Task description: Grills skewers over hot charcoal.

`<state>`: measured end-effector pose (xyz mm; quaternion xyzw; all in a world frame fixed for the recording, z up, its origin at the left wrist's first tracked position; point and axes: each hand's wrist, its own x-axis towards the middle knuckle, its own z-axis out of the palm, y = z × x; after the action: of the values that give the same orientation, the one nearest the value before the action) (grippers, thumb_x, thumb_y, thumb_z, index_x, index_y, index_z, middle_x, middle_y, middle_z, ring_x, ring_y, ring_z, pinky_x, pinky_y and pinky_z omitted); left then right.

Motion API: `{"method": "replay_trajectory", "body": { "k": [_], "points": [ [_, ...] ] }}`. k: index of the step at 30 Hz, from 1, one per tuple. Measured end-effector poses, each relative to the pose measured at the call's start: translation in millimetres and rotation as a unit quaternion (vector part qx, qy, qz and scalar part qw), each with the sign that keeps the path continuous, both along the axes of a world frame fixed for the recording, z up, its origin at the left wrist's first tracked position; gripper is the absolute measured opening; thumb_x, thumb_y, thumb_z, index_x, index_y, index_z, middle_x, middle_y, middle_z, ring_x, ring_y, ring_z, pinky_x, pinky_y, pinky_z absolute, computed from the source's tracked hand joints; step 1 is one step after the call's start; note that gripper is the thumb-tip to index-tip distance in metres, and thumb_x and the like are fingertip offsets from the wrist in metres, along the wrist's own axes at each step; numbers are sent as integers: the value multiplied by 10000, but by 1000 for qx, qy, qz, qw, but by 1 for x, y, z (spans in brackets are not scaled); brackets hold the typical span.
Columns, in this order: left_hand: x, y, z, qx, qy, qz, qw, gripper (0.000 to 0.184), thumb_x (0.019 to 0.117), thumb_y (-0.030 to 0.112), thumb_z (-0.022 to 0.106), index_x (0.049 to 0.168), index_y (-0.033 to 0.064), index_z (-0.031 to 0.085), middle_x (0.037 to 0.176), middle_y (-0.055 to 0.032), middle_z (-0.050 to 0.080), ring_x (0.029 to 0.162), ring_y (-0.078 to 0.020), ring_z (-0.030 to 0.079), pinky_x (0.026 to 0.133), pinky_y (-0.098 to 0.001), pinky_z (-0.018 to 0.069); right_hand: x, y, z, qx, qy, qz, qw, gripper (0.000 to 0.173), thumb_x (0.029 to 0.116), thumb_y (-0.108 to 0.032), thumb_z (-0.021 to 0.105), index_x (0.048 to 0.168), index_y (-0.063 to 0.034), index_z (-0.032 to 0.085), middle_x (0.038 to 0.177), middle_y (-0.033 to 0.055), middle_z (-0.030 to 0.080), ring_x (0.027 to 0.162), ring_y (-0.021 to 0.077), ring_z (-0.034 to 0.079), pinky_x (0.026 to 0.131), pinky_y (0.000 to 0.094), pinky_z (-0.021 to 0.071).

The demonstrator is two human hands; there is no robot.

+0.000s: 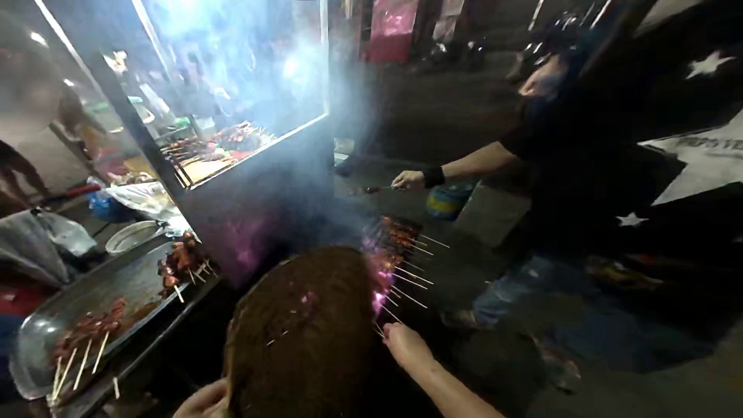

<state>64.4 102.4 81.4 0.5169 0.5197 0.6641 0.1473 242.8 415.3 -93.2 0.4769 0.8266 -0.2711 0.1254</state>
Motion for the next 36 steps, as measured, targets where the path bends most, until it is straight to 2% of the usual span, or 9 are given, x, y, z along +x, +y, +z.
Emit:
{"method": "replay_trajectory", "body": {
  "k": [4,11,14,17,23,26,28,33,36],
  "points": [
    [12,24,-50,34,65,124,990,183,1039,262,574,1180,296,686,1358,147,601,1287,-30,535,1035,-218,482,-10,1,-3,-24,42,12,999,325,1062,-178,528,1282,21,660,1316,240,653,1270,382,612,1092,540,466],
    [15,24,-46,46,64,145,986,200,1038,301,574,1191,309,700,1357,150,616,1272,-24,554,1023,-200,488,-2,18,-23,-44,109,-53,992,468,1020,-353,636,1365,-37,615,1395,214,595,1289,359,594,1082,529,480],
    [25,33,-41,37,113,197,973,195,1062,303,519,1148,284,693,1341,153,606,1286,-16,525,1055,-216,457,8,35,-38,-113,106,-30,987,407,1042,-280,598,1355,-21,630,1246,222,693,1147,359,681,1030,539,511],
    [45,45,-37,48,27,115,992,208,1022,176,591,1155,289,704,1296,133,648,1219,-31,590,1000,-205,508,9,42,-44,-161,142,-18,976,337,1070,-231,534,1298,-25,672,1146,195,721,1023,310,708,966,488,541],
    [41,50,-48,16,161,230,960,216,1074,335,482,1155,284,676,1385,155,563,1327,-8,487,1080,-221,444,4,39,-29,-64,80,34,994,381,1094,-278,460,1302,-54,688,1303,193,687,1263,348,632,1093,547,462],
    [55,63,-45,43,68,159,984,180,1041,312,562,1135,286,713,1324,136,620,1193,-10,584,941,-177,516,4,46,-37,-82,70,62,992,367,1084,-273,484,1280,-46,696,1276,203,693,1226,356,648,1067,555,479],
    [61,67,-39,36,6,83,996,187,1005,202,627,1150,293,702,1305,124,648,1231,-43,591,1001,-215,516,10,45,-32,-92,77,62,991,351,1070,-258,523,1273,-24,688,1263,218,689,1201,364,653,1050,550,489],
    [47,61,-57,-7,123,209,970,210,1073,293,487,1132,241,681,1345,115,601,1325,-19,488,1098,-235,424,22,62,-27,-24,114,-31,993,441,1040,-318,606,1384,-42,620,1402,221,596,1286,372,599,1081,530,482],
    [63,71,-54,4,51,139,989,163,1030,223,588,1131,284,701,1331,142,621,1247,-9,559,1008,-195,495,24,79,-41,-50,56,-2,997,372,1051,-274,573,1352,-65,642,1303,213,676,1232,381,643,1039,577,495]
  ]
}}
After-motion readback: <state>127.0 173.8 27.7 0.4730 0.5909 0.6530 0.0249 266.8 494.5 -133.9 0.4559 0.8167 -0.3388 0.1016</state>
